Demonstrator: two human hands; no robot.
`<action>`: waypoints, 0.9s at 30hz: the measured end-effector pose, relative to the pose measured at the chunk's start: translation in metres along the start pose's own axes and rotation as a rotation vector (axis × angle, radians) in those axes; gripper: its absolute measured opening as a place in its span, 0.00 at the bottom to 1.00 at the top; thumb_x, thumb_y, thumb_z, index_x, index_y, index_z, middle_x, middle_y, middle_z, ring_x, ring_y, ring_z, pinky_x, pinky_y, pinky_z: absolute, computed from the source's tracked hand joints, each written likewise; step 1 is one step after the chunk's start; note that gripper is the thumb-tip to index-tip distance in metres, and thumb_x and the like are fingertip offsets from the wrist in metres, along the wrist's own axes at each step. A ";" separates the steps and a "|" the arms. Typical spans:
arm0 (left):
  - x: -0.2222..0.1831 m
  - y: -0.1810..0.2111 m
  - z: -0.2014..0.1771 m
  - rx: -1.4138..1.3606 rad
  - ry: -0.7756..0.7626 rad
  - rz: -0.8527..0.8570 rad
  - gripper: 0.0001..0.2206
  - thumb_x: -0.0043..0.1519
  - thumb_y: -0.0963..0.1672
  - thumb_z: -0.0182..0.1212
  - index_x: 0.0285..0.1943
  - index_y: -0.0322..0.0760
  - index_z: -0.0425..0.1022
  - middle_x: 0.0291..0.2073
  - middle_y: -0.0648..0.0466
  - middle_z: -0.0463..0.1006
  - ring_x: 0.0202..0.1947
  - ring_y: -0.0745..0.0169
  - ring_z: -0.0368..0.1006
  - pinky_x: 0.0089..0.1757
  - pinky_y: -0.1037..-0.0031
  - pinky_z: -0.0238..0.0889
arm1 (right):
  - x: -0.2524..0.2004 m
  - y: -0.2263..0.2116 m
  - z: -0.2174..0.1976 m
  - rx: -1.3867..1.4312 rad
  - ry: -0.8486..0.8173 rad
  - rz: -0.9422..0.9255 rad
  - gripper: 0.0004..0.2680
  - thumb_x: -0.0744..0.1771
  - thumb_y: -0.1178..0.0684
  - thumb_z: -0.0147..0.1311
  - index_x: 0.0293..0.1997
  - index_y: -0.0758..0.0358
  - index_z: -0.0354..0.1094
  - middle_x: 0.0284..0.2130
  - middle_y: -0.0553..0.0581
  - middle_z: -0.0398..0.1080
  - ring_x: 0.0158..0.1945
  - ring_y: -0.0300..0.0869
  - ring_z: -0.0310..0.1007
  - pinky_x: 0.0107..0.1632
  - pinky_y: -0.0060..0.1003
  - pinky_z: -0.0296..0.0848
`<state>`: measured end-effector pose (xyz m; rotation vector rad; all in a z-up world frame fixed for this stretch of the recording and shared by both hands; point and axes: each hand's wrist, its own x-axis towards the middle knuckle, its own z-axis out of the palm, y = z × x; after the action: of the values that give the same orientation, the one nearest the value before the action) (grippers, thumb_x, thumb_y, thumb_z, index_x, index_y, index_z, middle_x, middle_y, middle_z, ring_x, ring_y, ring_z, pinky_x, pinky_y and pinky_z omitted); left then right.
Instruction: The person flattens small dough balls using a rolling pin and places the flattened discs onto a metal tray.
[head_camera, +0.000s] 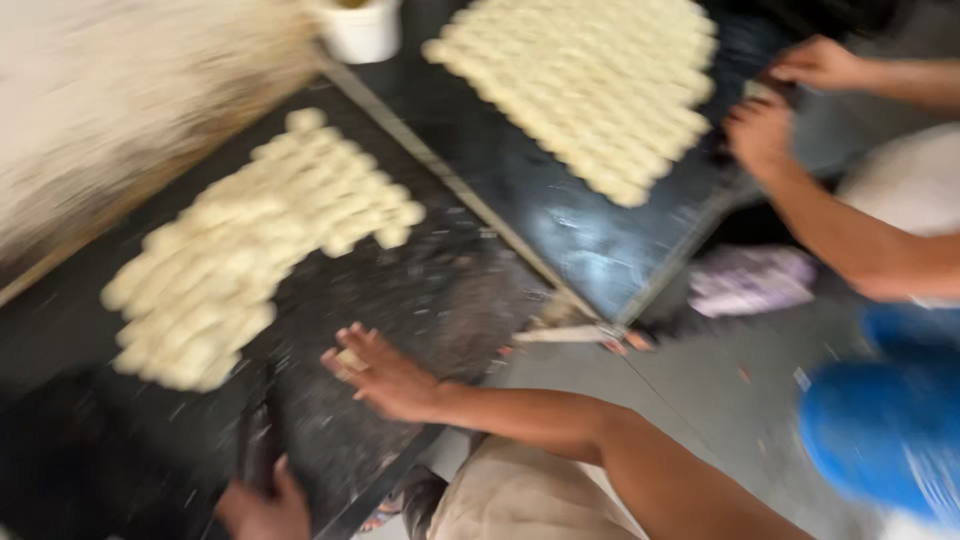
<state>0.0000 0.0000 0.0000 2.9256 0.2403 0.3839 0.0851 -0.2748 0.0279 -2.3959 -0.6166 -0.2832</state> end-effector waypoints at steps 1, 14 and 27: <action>0.014 0.007 0.003 0.011 0.006 -0.026 0.30 0.64 0.58 0.63 0.61 0.29 0.70 0.50 0.40 0.72 0.50 0.37 0.74 0.43 0.54 0.71 | 0.022 0.010 -0.005 0.026 -0.107 -0.035 0.18 0.63 0.59 0.55 0.60 0.69 0.64 0.60 0.68 0.65 0.69 0.60 0.61 0.70 0.55 0.59; 0.015 0.035 -0.040 -0.050 0.027 -0.146 0.26 0.62 0.52 0.63 0.62 0.30 0.68 0.45 0.42 0.72 0.44 0.38 0.74 0.42 0.53 0.71 | 0.041 -0.001 -0.002 0.110 -0.529 -0.203 0.30 0.68 0.41 0.50 0.74 0.77 0.47 0.70 0.72 0.50 0.73 0.62 0.48 0.70 0.51 0.53; 0.068 0.071 -0.037 -0.254 -0.286 0.224 0.29 0.57 0.61 0.62 0.47 0.36 0.73 0.41 0.46 0.77 0.37 0.43 0.80 0.35 0.55 0.73 | 0.093 0.033 0.005 0.252 -0.134 -0.110 0.08 0.72 0.53 0.51 0.54 0.61 0.73 0.35 0.61 0.78 0.35 0.56 0.78 0.37 0.51 0.73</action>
<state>0.0646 -0.0502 0.0660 2.7143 -0.1659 0.0191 0.1827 -0.2607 0.0385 -2.1540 -0.7982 -0.0851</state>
